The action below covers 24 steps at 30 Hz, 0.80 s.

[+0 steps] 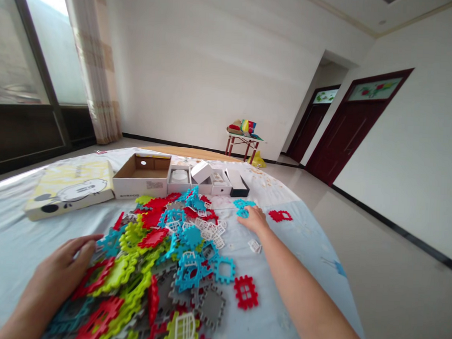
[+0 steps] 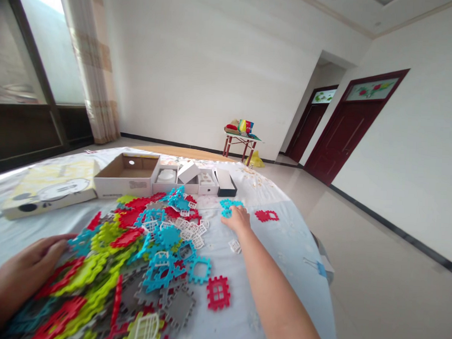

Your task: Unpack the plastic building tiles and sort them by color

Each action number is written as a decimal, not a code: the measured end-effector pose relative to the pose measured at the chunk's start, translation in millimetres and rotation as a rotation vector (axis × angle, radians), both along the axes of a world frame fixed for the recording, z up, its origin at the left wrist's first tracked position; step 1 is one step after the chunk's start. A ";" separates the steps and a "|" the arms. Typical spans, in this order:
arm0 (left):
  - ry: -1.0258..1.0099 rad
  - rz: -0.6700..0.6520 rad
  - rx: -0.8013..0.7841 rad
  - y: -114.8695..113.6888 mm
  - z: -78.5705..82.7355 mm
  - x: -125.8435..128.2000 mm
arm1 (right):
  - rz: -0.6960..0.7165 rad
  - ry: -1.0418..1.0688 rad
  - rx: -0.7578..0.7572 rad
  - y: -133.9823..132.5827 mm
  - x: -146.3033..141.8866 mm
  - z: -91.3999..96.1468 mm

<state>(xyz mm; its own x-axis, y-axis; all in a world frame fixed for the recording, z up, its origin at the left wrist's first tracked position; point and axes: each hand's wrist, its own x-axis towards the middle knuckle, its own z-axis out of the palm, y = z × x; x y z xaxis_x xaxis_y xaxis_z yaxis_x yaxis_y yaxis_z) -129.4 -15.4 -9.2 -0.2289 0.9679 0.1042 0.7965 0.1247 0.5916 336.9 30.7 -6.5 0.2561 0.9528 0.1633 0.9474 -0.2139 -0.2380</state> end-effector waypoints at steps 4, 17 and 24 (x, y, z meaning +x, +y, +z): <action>-0.003 0.018 -0.020 1.4 -1.2 -1.5 | 0.071 0.065 -0.031 -7.6 6.3 0.2; 0.019 -0.008 0.002 6.5 -8.9 -5.2 | -0.262 0.039 0.112 28.2 39.8 10.3; 0.042 -0.007 0.006 7.5 -11.6 -8.6 | -0.218 0.066 -0.007 40.3 35.5 7.0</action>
<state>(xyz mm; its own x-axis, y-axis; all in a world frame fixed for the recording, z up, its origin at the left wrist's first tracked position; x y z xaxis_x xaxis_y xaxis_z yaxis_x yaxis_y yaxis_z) -138.0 -7.8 -20.8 -0.2176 0.9687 0.1193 0.8214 0.1158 0.5584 372.4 71.0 0.5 0.4658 0.8749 0.1325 0.8611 -0.4136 -0.2957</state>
